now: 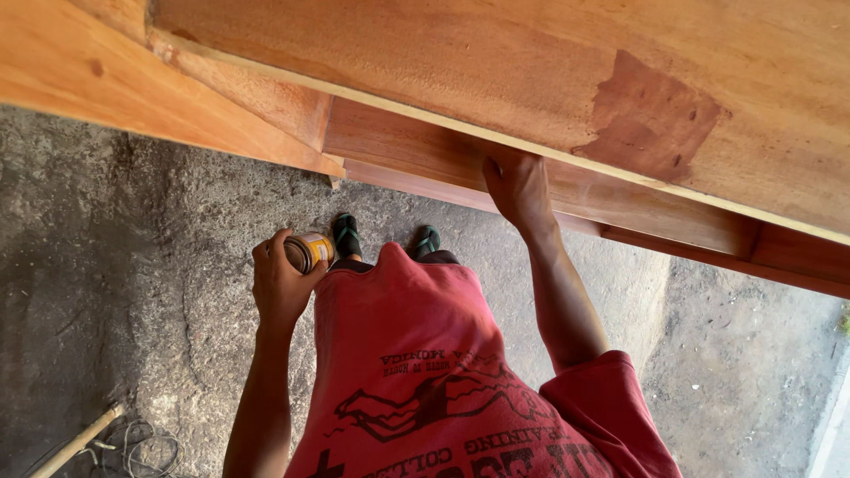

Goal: The person sits on the ground next to a wooden shelf unit and applies wood stain from a small can onto the shelf surfaces, using a flat blade to scoop and spread the stain over the wood, working across different shelf sections.

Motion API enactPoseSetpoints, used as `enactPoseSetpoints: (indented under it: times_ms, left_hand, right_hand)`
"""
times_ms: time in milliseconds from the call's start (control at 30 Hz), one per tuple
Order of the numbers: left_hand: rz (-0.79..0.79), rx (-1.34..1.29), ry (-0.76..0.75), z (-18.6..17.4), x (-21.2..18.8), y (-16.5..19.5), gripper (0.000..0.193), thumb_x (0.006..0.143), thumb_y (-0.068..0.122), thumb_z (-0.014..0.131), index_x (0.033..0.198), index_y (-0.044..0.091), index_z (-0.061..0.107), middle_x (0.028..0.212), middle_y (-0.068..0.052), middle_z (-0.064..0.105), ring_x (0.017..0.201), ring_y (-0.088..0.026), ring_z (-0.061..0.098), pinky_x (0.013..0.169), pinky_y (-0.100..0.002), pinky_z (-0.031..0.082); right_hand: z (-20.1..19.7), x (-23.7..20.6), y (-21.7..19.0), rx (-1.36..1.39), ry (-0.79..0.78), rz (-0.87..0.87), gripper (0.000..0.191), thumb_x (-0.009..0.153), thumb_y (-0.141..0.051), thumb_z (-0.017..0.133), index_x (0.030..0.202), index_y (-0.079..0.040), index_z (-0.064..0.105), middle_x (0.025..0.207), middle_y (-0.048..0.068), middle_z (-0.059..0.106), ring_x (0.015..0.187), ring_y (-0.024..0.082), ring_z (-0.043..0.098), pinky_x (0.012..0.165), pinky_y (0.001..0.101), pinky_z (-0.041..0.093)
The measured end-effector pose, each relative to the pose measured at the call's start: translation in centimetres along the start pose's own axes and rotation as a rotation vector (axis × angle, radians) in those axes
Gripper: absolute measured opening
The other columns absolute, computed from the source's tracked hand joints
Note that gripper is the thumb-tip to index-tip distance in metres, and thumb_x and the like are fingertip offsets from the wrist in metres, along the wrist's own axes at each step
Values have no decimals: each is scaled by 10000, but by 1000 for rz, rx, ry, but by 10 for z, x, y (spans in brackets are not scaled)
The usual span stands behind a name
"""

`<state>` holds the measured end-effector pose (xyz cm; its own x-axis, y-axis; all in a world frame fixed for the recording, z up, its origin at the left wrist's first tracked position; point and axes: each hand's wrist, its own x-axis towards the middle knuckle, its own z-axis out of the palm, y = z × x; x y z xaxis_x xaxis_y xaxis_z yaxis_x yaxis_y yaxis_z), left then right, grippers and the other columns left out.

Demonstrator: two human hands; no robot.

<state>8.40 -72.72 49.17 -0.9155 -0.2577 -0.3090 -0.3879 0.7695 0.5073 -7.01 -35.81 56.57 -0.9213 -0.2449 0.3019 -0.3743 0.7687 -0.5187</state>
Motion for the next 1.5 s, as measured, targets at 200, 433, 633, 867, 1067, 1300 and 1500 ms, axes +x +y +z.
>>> enactPoseSetpoints:
  times_ms: [200,433,633,867,1067,1300,1500]
  left_hand:
    - [51,-22,57,-10,-4,13,828,742,348,891,1433,124,493,1335,-194,487,1160,-382,606,844,-515,568]
    - [107,-60,59,-12,-3,30,825,729,316,892,1428,130,496,1312,-176,502,1161,-373,603,865,-505,562]
    - [110,-66,65,-8,-8,26,836,715,326,897,1425,138,498,1315,-173,508,1194,-377,583,874,-506,560]
    - [102,-34,49,-6,-9,20,861,696,333,903,1425,134,490,1324,-178,502,1185,-371,583,859,-509,558]
    - [106,-64,31,-8,-8,25,852,700,310,896,1429,134,491,1333,-175,500,1200,-369,577,878,-503,555]
    - [120,-89,24,-10,-8,29,841,709,303,893,1424,122,489,1343,-169,501,1213,-376,569,906,-511,540]
    - [101,-94,12,-11,-7,28,845,697,293,899,1417,123,490,1336,-169,498,1211,-374,565,896,-508,543]
  right_hand:
    - [-5,2,-3,-51,-69,170,105,909,10,673,817,41,633,768,245,616,682,421,619,631,486,506]
    - [9,21,-31,-19,-78,107,138,918,3,672,1033,-24,743,940,192,714,829,388,691,721,485,558]
    - [5,26,-43,-5,28,-129,424,839,44,644,1225,-82,764,1052,182,726,930,393,696,811,484,574]
    - [12,29,-37,49,33,-141,335,836,35,652,1137,-73,753,1082,183,727,964,384,695,844,456,577]
    - [21,33,-34,24,-79,-21,340,909,52,629,1198,-49,776,1011,184,733,896,339,702,836,459,583]
    - [18,34,-32,94,-110,108,352,938,58,595,1226,-61,759,1100,159,739,898,292,691,828,407,588]
    - [7,25,-33,10,-12,-35,324,904,53,638,1185,-45,764,1125,149,731,1034,315,666,945,442,525]
